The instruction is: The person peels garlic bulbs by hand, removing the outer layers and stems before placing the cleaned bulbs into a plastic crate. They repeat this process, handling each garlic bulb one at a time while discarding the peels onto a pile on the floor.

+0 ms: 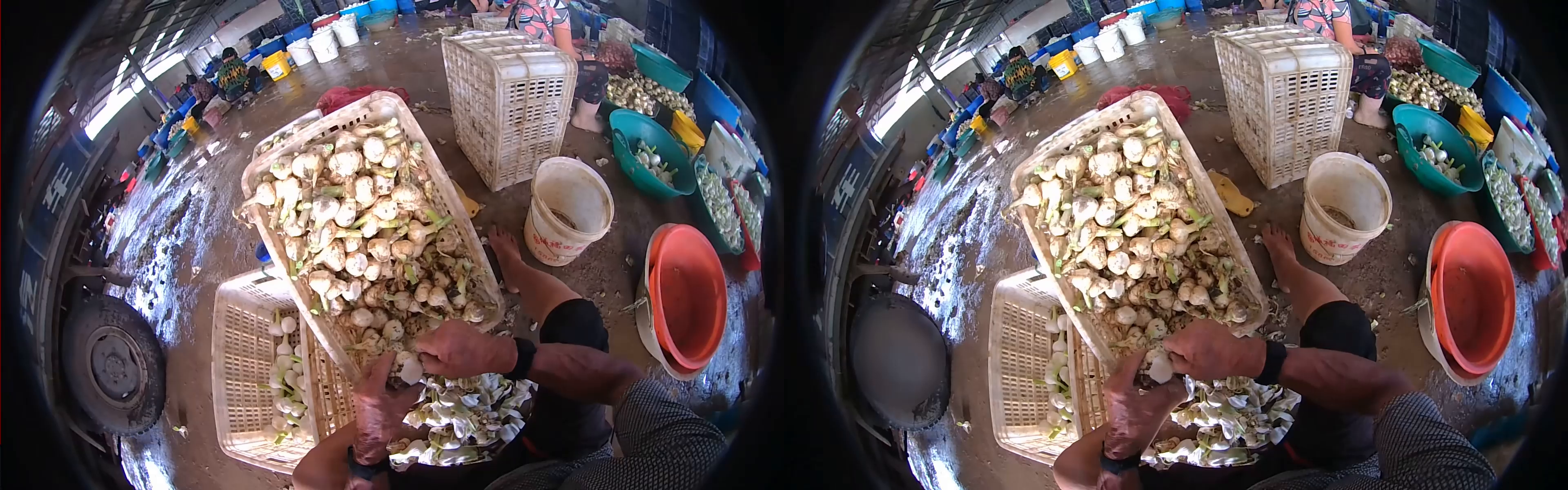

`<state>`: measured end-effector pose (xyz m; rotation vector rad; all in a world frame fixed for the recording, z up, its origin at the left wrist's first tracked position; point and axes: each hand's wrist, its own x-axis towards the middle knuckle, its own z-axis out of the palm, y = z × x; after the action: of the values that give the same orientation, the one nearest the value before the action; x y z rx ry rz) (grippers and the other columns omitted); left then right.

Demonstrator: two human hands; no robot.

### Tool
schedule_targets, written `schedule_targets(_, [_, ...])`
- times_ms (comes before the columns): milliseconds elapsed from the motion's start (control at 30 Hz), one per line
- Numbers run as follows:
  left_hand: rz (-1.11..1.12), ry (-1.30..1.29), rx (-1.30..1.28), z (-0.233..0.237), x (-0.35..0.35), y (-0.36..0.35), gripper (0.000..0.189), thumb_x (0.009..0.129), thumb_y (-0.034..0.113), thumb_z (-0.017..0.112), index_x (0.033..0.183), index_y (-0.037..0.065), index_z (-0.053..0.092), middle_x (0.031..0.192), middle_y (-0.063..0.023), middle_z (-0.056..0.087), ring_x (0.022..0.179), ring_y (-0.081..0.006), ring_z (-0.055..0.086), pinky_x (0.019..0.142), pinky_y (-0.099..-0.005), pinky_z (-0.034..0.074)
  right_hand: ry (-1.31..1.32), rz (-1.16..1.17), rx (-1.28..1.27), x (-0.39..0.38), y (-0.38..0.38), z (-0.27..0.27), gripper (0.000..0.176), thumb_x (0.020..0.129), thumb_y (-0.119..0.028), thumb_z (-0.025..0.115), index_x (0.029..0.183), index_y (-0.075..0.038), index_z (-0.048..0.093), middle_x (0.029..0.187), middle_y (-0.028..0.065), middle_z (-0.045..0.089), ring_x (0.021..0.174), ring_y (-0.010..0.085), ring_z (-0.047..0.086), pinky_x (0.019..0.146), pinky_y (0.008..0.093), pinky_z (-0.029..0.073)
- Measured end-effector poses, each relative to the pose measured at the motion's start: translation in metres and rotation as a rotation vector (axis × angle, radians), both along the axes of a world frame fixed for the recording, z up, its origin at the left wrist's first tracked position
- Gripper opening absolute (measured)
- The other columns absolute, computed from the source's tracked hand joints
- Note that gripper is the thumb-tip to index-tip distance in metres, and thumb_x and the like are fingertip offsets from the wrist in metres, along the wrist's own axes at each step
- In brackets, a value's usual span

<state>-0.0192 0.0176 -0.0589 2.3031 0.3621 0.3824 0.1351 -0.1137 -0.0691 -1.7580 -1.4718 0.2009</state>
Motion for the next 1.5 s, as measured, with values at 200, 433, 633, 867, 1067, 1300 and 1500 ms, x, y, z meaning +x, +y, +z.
schedule_targets(200, [0.020, 0.081, -0.306, 0.021, -0.007, 0.005, 0.058, 0.062, 0.009, 0.085, 0.113, 0.002, 0.061, 0.102, -0.0151, 0.066, 0.089, -0.0220, 0.067, 0.074, -0.0325, 0.057, 0.086, -0.061, 0.007, 0.002, 0.002, 0.000, 0.013, 0.075, -0.016, 0.059, 0.071, -0.005, 0.053, 0.061, 0.0167, 0.056, 0.058, 0.0389, 0.057, 0.053, 0.0485, 0.044])
schedule_targets(433, [-0.222, -0.139, -0.920, 0.017, -0.022, 0.011, 0.077, 0.061, 0.008, 0.087, 0.131, 0.012, 0.056, 0.116, -0.0137, 0.064, 0.104, -0.0246, 0.063, 0.087, -0.0380, 0.056, 0.001, 0.120, -0.449, -0.017, -0.024, -0.056, 0.012, 0.071, -0.015, 0.062, 0.071, -0.003, 0.061, 0.066, 0.0169, 0.061, 0.064, 0.0376, 0.062, 0.056, 0.0464, 0.048])
schedule_targets(633, [-0.398, -0.407, -1.303, 0.010, -0.027, 0.025, 0.078, 0.064, 0.011, 0.077, 0.137, 0.019, 0.051, 0.125, -0.0232, 0.056, 0.103, -0.0361, 0.060, 0.083, -0.0452, 0.054, -0.084, 0.329, -0.414, -0.020, -0.036, -0.085, 0.011, 0.069, -0.014, 0.063, 0.070, -0.002, 0.062, 0.071, 0.0177, 0.061, 0.068, 0.0375, 0.062, 0.058, 0.0465, 0.048])
schedule_targets(867, [-0.214, -0.445, -1.407, 0.023, -0.021, 0.013, 0.085, 0.063, 0.028, 0.081, 0.126, -0.013, 0.042, 0.106, -0.0254, 0.060, 0.068, -0.0320, 0.065, 0.054, -0.0356, 0.055, 0.171, 0.242, -0.050, 0.005, -0.014, -0.036, 0.017, 0.089, -0.013, 0.053, 0.078, -0.001, 0.057, 0.065, 0.0122, 0.058, 0.061, 0.0271, 0.059, 0.056, 0.0391, 0.046])
schedule_targets(1067, [-0.104, -0.352, -1.286, 0.030, -0.017, 0.010, 0.086, 0.066, 0.041, 0.083, 0.124, -0.010, 0.047, 0.102, -0.0203, 0.060, 0.070, -0.0259, 0.064, 0.053, -0.0307, 0.054, 1.052, 0.300, -0.227, 0.009, -0.028, 0.018, 0.026, 0.097, -0.025, 0.056, 0.097, 0.000, 0.064, 0.075, 0.0017, 0.062, 0.067, 0.0078, 0.056, 0.059, 0.0262, 0.045])
schedule_targets(1300, [-0.080, -0.270, -1.355, 0.045, -0.012, 0.000, 0.072, 0.067, 0.029, 0.080, 0.124, -0.006, 0.051, 0.095, -0.0141, 0.061, 0.071, -0.0210, 0.059, 0.078, -0.0438, 0.054, 0.766, 0.491, -0.149, 0.013, -0.028, 0.016, 0.021, 0.095, -0.019, 0.059, 0.098, 0.002, 0.064, 0.074, 0.0032, 0.062, 0.066, 0.0074, 0.054, 0.058, 0.0269, 0.043])
schedule_targets(1500, [-0.054, -0.245, -1.445, 0.040, -0.010, 0.002, 0.078, 0.069, 0.036, 0.080, 0.127, -0.003, 0.048, 0.099, -0.0140, 0.060, 0.075, -0.0227, 0.060, 0.073, -0.0415, 0.053, 0.811, 0.530, -0.203, 0.013, -0.030, 0.020, 0.021, 0.097, -0.018, 0.055, 0.095, 0.002, 0.064, 0.069, 0.0017, 0.059, 0.063, 0.0058, 0.054, 0.055, 0.0248, 0.043])
